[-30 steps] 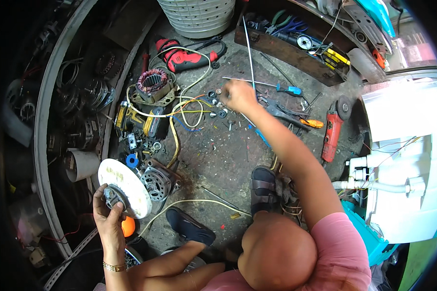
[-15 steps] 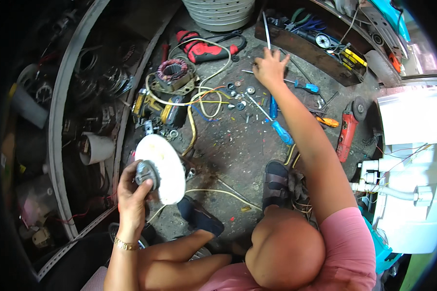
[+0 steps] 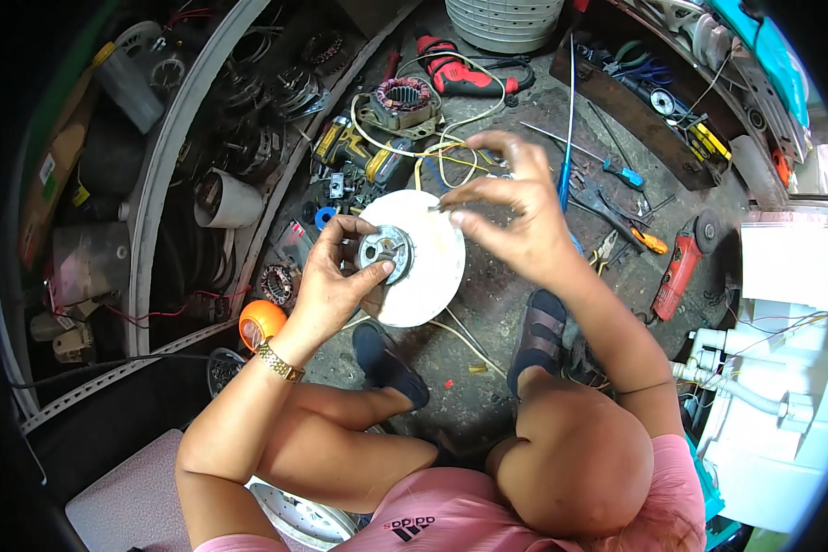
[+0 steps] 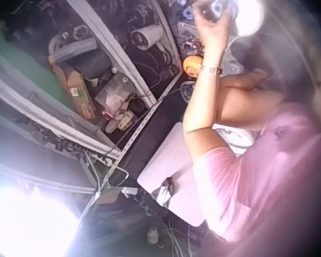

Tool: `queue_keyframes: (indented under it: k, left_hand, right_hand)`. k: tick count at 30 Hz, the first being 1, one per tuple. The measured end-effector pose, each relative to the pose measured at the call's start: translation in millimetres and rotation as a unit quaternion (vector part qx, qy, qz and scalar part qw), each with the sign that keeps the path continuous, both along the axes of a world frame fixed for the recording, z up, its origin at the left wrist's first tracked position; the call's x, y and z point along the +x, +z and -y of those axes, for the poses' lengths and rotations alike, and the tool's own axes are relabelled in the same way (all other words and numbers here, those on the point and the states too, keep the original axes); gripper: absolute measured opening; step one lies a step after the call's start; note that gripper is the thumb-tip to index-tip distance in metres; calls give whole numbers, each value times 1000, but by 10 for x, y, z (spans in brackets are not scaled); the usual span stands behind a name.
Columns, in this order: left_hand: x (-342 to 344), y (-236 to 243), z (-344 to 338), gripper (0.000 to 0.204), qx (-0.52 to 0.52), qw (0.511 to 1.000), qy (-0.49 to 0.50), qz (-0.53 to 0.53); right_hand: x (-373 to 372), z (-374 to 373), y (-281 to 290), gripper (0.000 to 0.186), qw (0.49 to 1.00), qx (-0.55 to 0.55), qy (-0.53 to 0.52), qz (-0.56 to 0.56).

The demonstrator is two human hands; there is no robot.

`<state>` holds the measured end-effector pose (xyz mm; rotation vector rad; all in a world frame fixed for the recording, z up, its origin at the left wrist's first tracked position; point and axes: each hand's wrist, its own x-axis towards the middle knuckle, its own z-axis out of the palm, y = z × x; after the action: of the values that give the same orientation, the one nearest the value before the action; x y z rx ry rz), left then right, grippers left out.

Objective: The person uses an angle grinder to smooth a metal part, creating sparks, then wipes it with a cloth. They then use a screwdriver to adjust a bolt on the part and later reach into a white appliance to adjust internal wiring.

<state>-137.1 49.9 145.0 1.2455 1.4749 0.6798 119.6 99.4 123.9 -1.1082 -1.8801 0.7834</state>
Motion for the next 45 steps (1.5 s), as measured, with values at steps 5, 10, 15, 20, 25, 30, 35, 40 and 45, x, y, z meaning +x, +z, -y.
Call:
queue_keyframes:
  k: [5, 10, 15, 20, 25, 30, 35, 40, 45]
  left_hand:
    - [83, -38, 28, 32, 76, 991, -70, -83]
    - [165, -2, 10, 30, 148, 975, -114, -121]
    - [250, 66, -39, 30, 140, 970, -130, -150]
    - [256, 64, -38, 29, 159, 967, -139, -145]
    - [261, 61, -24, 29, 144, 972, -134, -129]
    - [287, 91, -25, 29, 150, 968, -144, -142]
    - [305, 63, -9, 29, 134, 977, -119, -116]
    - [318, 81, 2, 28, 145, 970, -128, -149]
    - [301, 23, 23, 28, 140, 976, -104, -126]
  right_hand:
    - [-148, 191, -85, 19, 998, 52, 16, 17]
    - [-142, 258, -74, 18, 994, 86, 19, 72]
    - [-84, 251, -81, 18, 994, 91, 19, 64]
    - [-77, 273, -103, 19, 996, 76, 23, 38]
    - [-78, 293, -129, 20, 997, 67, 30, 18]
    - [-65, 326, -117, 20, 998, 51, 29, 8]
    - [-72, 353, -153, 19, 999, 40, 28, -4]
    - [-74, 358, -158, 19, 999, 37, 29, 0]
    - [-81, 372, -155, 20, 999, 41, 26, 11]
